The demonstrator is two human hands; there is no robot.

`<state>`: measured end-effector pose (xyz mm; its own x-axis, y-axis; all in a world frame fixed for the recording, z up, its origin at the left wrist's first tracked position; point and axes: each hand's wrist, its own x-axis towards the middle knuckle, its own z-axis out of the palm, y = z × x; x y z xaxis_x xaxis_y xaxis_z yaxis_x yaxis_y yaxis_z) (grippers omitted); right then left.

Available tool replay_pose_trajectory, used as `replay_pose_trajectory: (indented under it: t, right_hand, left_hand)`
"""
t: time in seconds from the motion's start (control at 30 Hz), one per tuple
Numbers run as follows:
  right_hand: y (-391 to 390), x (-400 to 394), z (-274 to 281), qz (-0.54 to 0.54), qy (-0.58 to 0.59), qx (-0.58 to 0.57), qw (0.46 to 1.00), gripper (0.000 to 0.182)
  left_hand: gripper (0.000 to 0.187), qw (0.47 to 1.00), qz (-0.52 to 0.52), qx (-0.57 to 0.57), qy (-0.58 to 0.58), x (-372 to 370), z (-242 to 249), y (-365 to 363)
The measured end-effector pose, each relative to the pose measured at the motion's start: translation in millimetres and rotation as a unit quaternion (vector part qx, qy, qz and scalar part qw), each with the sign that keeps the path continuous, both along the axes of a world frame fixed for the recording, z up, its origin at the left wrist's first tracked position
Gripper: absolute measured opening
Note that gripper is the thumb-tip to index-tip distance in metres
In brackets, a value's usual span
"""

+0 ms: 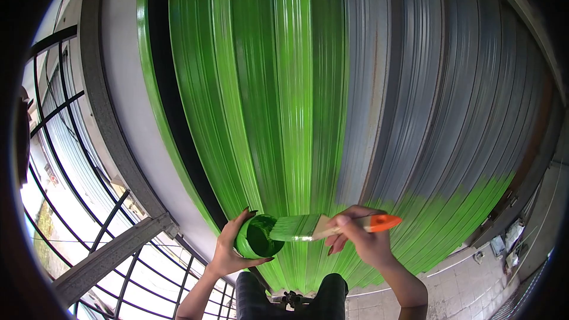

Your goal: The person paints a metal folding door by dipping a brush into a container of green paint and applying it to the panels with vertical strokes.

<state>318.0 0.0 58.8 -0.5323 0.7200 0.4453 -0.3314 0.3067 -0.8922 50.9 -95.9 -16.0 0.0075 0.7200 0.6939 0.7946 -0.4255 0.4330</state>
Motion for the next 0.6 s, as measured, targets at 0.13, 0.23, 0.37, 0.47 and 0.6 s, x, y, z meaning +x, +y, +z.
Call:
replay_pose_trajectory:
  t: [0.13,0.23,0.37,0.47,0.6]
  right_hand:
    - [-8.7,-7.8,-4.9,0.017,-0.05,0.007,0.999,0.025]
    - [-14.6,-18.0,-2.9,0.016,-0.09,0.009,0.996,0.026]
    - [-15.2,-32.0,1.9,0.026,-0.122,0.039,0.991,0.027]
    - [-14.6,-41.6,-0.4,0.041,-0.148,0.084,0.985,0.028]
    - [-17.3,-50.8,1.3,0.061,-0.181,0.077,0.979,0.031]
  left_hand:
    - [0.103,0.999,0.02,0.016,0.045,4.7,3.8,-4.4]
    - [0.102,0.997,0.023,0.037,0.068,6.4,3.0,-6.2]
    - [0.101,0.994,0.026,0.041,0.093,8.3,3.2,-9.1]
    - [0.1,0.992,0.028,0.048,0.117,9.0,6.5,-9.5]
    - [0.098,0.987,0.026,0.058,0.145,9.1,9.9,-10.6]
